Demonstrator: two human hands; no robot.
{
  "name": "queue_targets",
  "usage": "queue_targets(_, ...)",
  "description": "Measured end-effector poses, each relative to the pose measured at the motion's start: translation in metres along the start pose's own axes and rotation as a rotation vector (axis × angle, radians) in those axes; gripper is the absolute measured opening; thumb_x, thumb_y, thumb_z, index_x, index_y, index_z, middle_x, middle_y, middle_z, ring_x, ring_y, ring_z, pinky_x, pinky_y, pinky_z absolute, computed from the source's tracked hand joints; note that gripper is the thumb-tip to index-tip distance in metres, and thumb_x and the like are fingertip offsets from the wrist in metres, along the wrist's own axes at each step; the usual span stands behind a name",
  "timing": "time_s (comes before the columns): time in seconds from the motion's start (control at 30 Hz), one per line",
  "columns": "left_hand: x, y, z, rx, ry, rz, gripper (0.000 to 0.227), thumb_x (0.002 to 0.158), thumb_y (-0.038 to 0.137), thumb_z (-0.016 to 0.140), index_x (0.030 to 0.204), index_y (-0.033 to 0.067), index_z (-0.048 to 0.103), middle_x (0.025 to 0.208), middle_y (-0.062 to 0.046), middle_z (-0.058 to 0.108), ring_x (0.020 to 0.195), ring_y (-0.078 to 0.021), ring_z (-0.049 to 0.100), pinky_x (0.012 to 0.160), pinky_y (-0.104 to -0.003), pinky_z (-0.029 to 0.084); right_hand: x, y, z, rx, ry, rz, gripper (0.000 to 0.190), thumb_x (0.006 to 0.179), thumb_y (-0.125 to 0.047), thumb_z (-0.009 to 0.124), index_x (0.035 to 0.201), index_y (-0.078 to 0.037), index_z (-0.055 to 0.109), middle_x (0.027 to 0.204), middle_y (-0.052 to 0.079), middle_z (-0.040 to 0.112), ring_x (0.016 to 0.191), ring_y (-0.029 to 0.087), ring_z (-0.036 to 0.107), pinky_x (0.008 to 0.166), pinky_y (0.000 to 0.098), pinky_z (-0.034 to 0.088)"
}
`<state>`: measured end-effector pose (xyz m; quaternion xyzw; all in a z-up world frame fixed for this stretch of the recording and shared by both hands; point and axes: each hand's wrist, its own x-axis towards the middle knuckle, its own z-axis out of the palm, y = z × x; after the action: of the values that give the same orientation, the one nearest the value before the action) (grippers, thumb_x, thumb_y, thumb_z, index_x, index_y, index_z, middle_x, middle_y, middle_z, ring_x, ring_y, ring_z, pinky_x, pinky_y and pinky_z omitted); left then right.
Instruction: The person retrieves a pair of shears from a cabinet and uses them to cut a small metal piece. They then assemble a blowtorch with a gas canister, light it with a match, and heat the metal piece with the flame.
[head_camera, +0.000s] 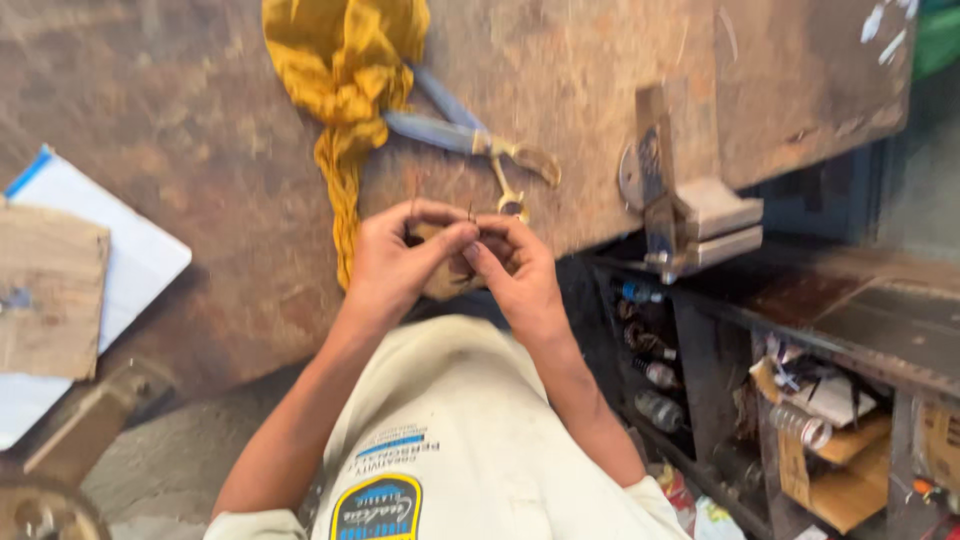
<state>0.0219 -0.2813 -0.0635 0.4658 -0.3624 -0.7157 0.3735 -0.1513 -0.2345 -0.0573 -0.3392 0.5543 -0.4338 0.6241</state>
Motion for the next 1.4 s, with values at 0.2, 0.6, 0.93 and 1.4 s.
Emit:
queue_targets(0.2, 0.023, -0.008, -0.004, 0.124, 0.049, -0.024, 0.019, 0.092, 0.017, 0.077, 0.105, 0.0027, 0.077, 0.09, 0.0, 0.072, 0.07, -0.0053, 0.055, 0.06, -0.021, 0.046, 0.022, 0.004, -0.013, 0.055, 0.008, -0.004, 0.014, 0.104, -0.008, 0.066, 0.115, 0.0, 0.063, 0.091, 0.005, 0.064, 0.079, 0.011, 0.062, 0.069, 0.0284, 0.054)
queue_targets(0.6, 0.037, -0.002, 0.009, -0.009, 0.044, -0.024, 0.017, 0.092, 0.015, 0.077, 0.105, 0.0047, 0.073, 0.098, 0.004, 0.07, 0.073, 0.0046, 0.053, 0.056, -0.016, 0.04, 0.033, -0.008, -0.027, 0.253, -0.08, 0.087, 0.006, 0.107, -0.009, 0.063, 0.11, -0.006, 0.058, 0.08, -0.002, 0.048, 0.065, 0.005, 0.039, 0.055, 0.0232, 0.033)
queue_targets(0.93, 0.041, -0.015, 0.026, -0.169, 0.102, -0.022, 0.017, 0.1, 0.019, 0.073, 0.104, 0.0036, 0.067, 0.097, 0.003, 0.065, 0.081, 0.0012, 0.055, 0.065, -0.016, 0.046, 0.035, -0.015, -0.014, 0.291, 0.066, 0.034, 0.008, 0.108, -0.012, 0.063, 0.111, -0.006, 0.06, 0.08, -0.002, 0.049, 0.066, 0.004, 0.038, 0.054, 0.0213, 0.031)
queue_targets(1.4, 0.043, -0.008, 0.039, -0.385, 0.04, 0.038, 0.015, 0.102, 0.009, 0.066, 0.115, 0.0025, 0.06, 0.101, 0.0, 0.063, 0.083, -0.0033, 0.057, 0.072, -0.019, 0.048, 0.041, -0.026, -0.005, 0.373, 0.179, 0.086, 0.011, 0.108, -0.016, 0.061, 0.112, -0.007, 0.058, 0.079, -0.002, 0.05, 0.063, 0.004, 0.039, 0.052, 0.0209, 0.031)
